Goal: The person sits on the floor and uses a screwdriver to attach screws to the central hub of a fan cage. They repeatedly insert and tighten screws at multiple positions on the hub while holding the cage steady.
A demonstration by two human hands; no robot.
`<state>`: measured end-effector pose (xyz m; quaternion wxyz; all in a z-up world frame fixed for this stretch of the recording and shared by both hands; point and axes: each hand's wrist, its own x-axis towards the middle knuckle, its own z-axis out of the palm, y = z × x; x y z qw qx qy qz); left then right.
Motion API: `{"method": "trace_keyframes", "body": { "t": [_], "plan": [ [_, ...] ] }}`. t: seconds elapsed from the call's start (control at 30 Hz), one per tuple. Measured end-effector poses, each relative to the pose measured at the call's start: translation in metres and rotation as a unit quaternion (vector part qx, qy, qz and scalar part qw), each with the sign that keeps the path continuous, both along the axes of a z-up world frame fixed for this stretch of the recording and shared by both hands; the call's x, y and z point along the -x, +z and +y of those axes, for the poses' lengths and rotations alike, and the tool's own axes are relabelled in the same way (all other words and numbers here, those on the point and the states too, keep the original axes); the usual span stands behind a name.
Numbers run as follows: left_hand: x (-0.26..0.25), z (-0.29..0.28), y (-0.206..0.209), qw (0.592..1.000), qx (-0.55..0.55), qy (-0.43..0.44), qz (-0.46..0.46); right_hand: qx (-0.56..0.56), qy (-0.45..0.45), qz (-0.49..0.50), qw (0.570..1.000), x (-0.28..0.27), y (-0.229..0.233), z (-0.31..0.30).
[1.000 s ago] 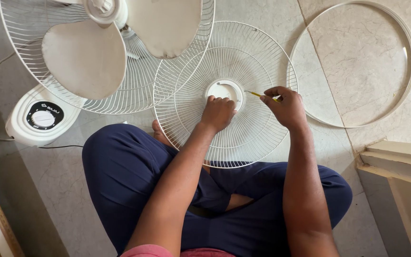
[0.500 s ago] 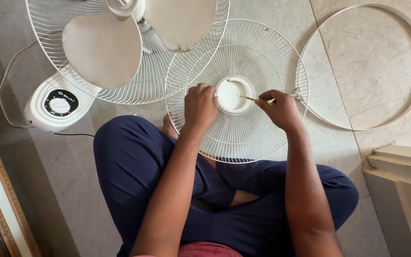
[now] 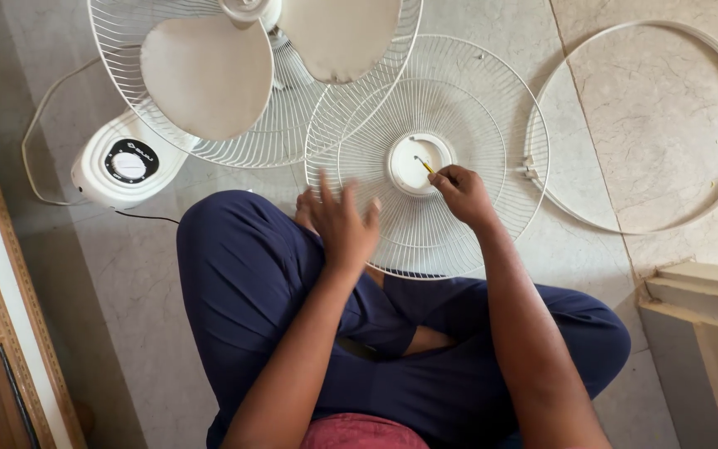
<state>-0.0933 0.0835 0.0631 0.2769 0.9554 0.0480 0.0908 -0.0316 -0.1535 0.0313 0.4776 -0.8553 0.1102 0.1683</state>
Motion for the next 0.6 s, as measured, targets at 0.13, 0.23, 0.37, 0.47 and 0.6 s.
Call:
{"method": "trace_keyframes", "body": {
  "t": [0.13, 0.23, 0.37, 0.47, 0.6],
  "plan": [
    [-0.032, 0.017, -0.019, 0.967, 0.168, 0.185, 0.057, -0.054, 0.007, 0.006, 0.998, 0.001, -0.01, 0.004],
    [-0.04, 0.021, -0.029, 0.948, 0.209, 0.227, 0.081, -0.054, 0.03, 0.022, 0.998, 0.002, -0.012, 0.01],
    [-0.039, 0.02, -0.031, 0.954, 0.174, 0.219, 0.106, -0.045, 0.047, 0.025, 0.998, 0.002, -0.014, 0.009],
    [-0.037, 0.018, -0.024, 0.955, 0.157, 0.213, 0.135, -0.086, 0.015, 0.032, 0.996, 0.0, -0.015, 0.0],
    [-0.033, 0.015, -0.014, 0.961, 0.155, 0.195, 0.122, -0.019, -0.048, -0.005, 0.999, -0.006, -0.024, -0.014]
  ]
}}
